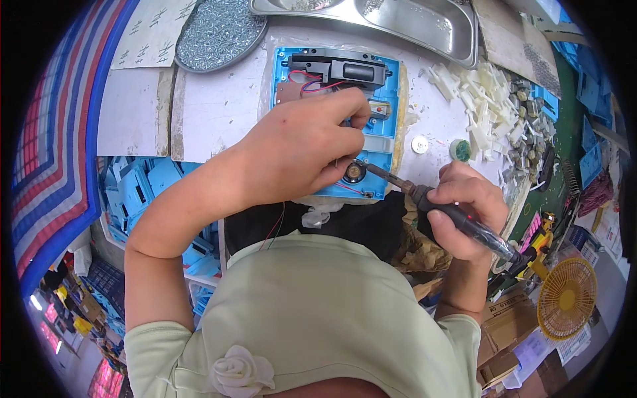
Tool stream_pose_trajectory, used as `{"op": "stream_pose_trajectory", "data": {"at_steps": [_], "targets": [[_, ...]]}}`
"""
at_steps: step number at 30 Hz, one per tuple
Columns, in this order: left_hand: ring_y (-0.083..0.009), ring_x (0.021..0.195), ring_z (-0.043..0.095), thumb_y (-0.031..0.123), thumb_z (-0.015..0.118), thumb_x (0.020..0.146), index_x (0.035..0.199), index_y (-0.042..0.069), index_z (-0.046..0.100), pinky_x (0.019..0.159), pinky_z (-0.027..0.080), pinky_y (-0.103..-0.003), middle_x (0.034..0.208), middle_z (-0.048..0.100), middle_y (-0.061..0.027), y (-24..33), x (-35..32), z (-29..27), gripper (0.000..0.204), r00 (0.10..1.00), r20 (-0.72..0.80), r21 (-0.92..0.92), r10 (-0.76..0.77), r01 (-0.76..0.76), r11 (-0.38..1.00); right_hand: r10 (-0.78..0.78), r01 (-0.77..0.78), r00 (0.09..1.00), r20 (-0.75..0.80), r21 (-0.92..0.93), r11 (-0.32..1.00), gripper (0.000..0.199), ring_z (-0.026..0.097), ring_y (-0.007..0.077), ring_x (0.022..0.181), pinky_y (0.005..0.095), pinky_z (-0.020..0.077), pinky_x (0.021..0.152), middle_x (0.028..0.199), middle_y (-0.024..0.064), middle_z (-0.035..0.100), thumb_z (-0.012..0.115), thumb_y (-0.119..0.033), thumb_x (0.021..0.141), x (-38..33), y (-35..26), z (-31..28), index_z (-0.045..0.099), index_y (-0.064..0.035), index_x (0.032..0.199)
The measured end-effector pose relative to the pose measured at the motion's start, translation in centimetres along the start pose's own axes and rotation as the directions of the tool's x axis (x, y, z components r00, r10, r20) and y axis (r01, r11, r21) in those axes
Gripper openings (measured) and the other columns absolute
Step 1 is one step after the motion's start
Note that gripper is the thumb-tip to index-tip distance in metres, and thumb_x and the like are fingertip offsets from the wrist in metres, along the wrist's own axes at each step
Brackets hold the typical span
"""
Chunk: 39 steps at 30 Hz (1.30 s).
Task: Assemble and solder components into a blue plastic electronic housing.
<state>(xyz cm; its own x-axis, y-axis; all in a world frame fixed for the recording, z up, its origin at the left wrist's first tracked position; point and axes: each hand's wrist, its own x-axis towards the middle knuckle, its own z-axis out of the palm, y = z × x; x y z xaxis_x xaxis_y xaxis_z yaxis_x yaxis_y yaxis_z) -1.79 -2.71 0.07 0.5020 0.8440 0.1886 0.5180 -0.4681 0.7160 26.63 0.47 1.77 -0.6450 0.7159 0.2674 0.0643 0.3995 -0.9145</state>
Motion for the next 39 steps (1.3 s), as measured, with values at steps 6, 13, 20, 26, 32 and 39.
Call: {"op": "stream_pose_trajectory", "data": {"at_steps": [6, 13, 20, 26, 32, 39], "targets": [[-0.0277, 0.093, 0.064, 0.000, 0.075, 0.072, 0.085, 0.004, 0.062, 0.077, 0.053, -0.040, 0.108, 0.057, -0.0091, 0.1, 0.6, -0.6, 0.019, 0.994, 0.104, 0.045, 0.029, -0.034, 0.998, 0.034, -0.034, 0.999, -0.003, -0.013, 0.999, 0.023, 0.046, 0.0162, 0.053, 0.0311, 0.0323, 0.051, 0.061, 0.0027, 0.052, 0.078, -0.005, 0.070, 0.1, 0.0, 0.2, 0.072, -0.0012, 0.091], [-0.0287, 0.095, 0.065, 0.001, 0.076, 0.071, 0.086, 0.004, 0.063, 0.079, 0.054, -0.041, 0.109, 0.058, -0.0094, 0.3, 0.8, -0.8, 0.020, 0.990, 0.133, 0.096, 0.041, -0.054, 0.994, 0.054, -0.053, 0.998, 0.018, -0.046, 0.997, 0.025, 0.046, 0.0166, 0.053, 0.0315, 0.0326, 0.051, 0.061, 0.0028, 0.051, 0.078, -0.005, 0.067, 0.4, 0.0, 0.2, 0.072, -0.0025, 0.091], [-0.0292, 0.096, 0.066, 0.002, 0.077, 0.071, 0.087, 0.003, 0.063, 0.080, 0.054, -0.041, 0.108, 0.059, -0.0094, 0.3, 0.8, -0.8, 0.021, 0.988, 0.150, 0.126, 0.027, -0.046, 0.991, 0.063, -0.061, 0.998, 0.028, -0.066, 0.996, 0.024, 0.047, 0.0178, 0.053, 0.0317, 0.0328, 0.050, 0.061, 0.0033, 0.052, 0.079, -0.006, 0.066, 0.6, -0.2, 0.1, 0.073, -0.0032, 0.090], [-0.0296, 0.094, 0.066, 0.002, 0.076, 0.073, 0.087, 0.003, 0.064, 0.079, 0.055, -0.041, 0.108, 0.060, -0.0096, 0.3, 0.9, -0.7, 0.019, 0.986, 0.166, 0.151, 0.022, -0.048, 0.987, 0.060, -0.056, 0.998, 0.030, -0.113, 0.992, 0.024, 0.049, 0.0174, 0.053, 0.0313, 0.0350, 0.050, 0.062, 0.0038, 0.055, 0.080, -0.005, 0.067, 0.8, -0.6, 0.3, 0.073, -0.0036, 0.090], [-0.0296, 0.093, 0.066, 0.003, 0.074, 0.075, 0.088, 0.003, 0.064, 0.079, 0.055, -0.041, 0.107, 0.060, -0.0096, 0.4, 1.1, -0.7, 0.016, 0.985, 0.173, 0.175, 0.027, -0.057, 0.983, 0.097, -0.095, 0.995, 0.002, -0.155, 0.983, 0.025, 0.049, 0.0156, 0.052, 0.0298, 0.0351, 0.050, 0.062, 0.0036, 0.055, 0.080, -0.005, 0.070, 0.9, -1.8, 0.6, 0.073, -0.0029, 0.093], [-0.0297, 0.094, 0.066, 0.003, 0.073, 0.076, 0.087, 0.003, 0.064, 0.080, 0.055, -0.041, 0.108, 0.061, -0.0103, 0.5, 1.2, -0.8, 0.014, 0.983, 0.180, 0.175, 0.022, -0.054, 0.983, 0.088, -0.092, 0.995, -0.045, -0.085, 0.992, 0.026, 0.050, 0.0154, 0.053, 0.0287, 0.0359, 0.051, 0.062, 0.0036, 0.054, 0.081, -0.006, 0.071, -0.5, -2.0, -0.5, 0.071, -0.0006, 0.094]]}}
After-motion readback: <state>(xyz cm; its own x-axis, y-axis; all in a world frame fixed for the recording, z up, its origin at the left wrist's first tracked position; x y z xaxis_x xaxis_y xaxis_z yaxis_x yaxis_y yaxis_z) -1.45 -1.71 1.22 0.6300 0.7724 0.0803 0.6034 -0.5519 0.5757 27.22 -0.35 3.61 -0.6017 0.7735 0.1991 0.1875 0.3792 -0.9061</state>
